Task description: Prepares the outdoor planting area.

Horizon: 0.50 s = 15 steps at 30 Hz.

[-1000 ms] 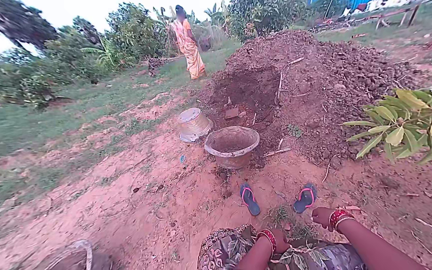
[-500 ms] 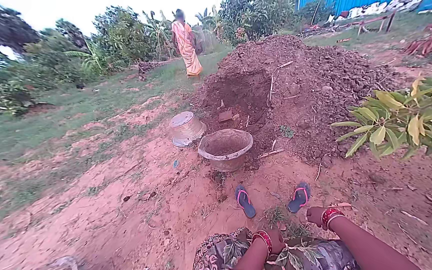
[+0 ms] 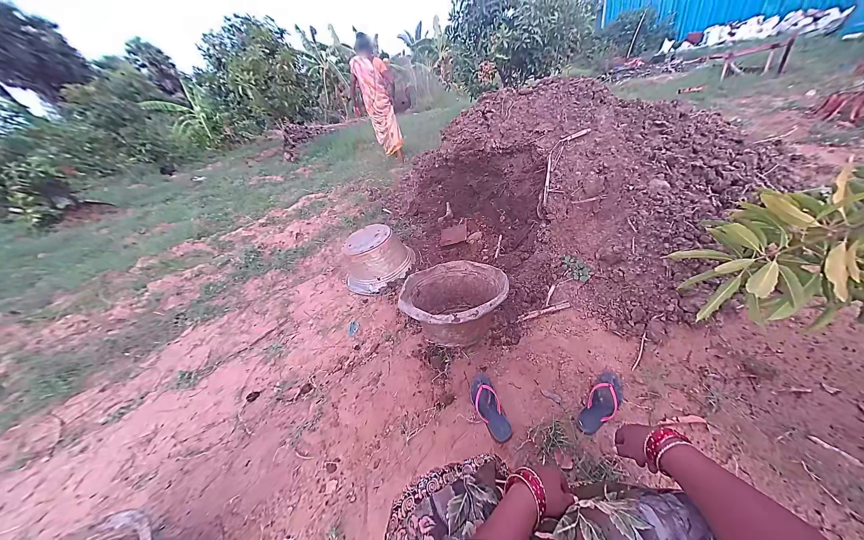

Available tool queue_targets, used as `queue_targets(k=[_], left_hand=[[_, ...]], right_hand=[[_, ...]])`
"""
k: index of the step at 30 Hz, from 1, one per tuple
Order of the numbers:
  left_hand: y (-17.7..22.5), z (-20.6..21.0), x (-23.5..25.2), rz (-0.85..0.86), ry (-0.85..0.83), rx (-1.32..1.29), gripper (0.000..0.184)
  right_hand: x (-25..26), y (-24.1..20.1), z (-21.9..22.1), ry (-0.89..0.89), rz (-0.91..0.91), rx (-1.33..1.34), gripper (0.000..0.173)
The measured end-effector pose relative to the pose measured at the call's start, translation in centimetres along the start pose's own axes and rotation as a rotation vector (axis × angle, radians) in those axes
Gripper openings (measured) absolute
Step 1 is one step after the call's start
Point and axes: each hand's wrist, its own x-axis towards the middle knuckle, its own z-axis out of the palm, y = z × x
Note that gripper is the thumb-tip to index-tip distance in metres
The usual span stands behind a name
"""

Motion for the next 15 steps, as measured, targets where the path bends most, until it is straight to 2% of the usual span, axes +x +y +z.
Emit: queue_targets(k=[15], left_hand=[[-0.29,0.28,0.68,0.013,-0.002,0.021,0.049]], right_hand=[[0.05,0.01,-0.05,0.004,-0.003,-0.002,0.049]])
